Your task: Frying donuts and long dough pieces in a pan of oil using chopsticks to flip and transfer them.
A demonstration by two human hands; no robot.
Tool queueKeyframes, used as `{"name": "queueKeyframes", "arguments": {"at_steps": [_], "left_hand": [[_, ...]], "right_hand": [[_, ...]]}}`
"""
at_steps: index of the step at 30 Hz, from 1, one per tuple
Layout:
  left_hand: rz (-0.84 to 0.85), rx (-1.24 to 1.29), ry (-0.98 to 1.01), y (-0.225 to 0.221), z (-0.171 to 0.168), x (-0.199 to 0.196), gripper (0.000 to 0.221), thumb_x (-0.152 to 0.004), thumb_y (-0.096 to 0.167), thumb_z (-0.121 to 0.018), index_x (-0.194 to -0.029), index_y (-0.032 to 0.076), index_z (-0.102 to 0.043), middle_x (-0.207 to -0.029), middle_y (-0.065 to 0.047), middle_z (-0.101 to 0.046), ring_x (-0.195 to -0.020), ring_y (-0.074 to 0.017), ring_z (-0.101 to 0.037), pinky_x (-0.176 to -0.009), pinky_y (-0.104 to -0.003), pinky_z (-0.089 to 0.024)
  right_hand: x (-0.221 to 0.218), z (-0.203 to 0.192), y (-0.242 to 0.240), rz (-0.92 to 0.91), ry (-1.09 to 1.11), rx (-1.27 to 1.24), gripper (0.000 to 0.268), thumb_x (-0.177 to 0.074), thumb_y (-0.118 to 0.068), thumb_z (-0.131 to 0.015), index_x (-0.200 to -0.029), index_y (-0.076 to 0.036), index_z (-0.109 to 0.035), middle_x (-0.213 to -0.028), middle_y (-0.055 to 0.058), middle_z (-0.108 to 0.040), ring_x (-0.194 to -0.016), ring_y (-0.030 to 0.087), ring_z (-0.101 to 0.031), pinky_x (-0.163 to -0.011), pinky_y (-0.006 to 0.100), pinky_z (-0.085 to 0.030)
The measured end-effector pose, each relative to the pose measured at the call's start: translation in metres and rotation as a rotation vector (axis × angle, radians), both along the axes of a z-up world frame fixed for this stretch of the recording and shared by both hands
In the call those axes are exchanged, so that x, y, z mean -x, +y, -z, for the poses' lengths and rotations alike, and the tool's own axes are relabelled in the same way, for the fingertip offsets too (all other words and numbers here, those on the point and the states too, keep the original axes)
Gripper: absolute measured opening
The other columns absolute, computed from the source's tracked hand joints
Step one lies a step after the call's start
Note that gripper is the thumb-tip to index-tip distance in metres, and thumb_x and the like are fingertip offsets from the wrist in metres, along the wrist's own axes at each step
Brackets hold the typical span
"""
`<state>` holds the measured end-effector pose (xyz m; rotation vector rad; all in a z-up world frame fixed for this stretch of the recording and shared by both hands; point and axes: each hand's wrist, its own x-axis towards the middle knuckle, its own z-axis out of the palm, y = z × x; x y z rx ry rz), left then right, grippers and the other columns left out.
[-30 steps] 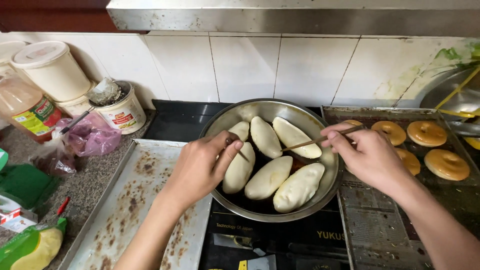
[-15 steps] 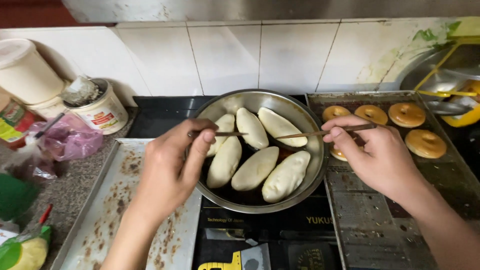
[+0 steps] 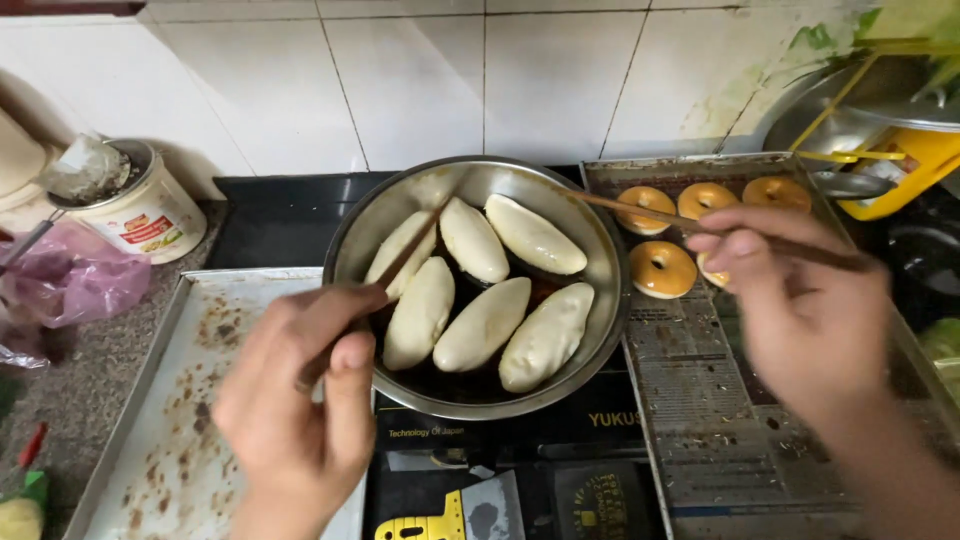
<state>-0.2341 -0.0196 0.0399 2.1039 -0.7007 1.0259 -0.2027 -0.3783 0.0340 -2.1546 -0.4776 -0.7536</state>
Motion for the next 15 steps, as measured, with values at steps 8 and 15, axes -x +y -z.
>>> {"name": "queueKeyframes", "arguments": {"at_steps": [8, 15], "left_hand": [[-0.174, 0.013, 0.101, -0.009, 0.027, 0.028, 0.023, -0.116, 0.011, -0.06, -0.129, 0.002, -0.077, -0.126, -0.012, -0.084, -0.11, -0.0244, -0.082, -0.1, -0.036, -0.062], [-0.171, -0.035, 0.211, -0.086, 0.083, 0.065, 0.035, -0.112, 0.015, -0.064, -0.144, 0.004, -0.074, -0.127, -0.019, -0.08, -0.114, -0.033, -0.08, -0.103, -0.043, -0.06]], "right_hand": [[0.007, 0.028, -0.006, -0.016, -0.193, 0.264, 0.023, -0.112, -0.01, -0.068, -0.127, 0.002, -0.081, -0.118, 0.012, -0.086, -0.109, 0.026, -0.081, -0.099, 0.039, -0.065], [0.069, 0.079, -0.092, 0.109, 0.005, 0.237, 0.028, -0.113, -0.023, -0.063, -0.128, -0.01, -0.082, -0.123, 0.007, -0.084, -0.116, 0.029, -0.078, -0.101, 0.043, -0.06]]}}
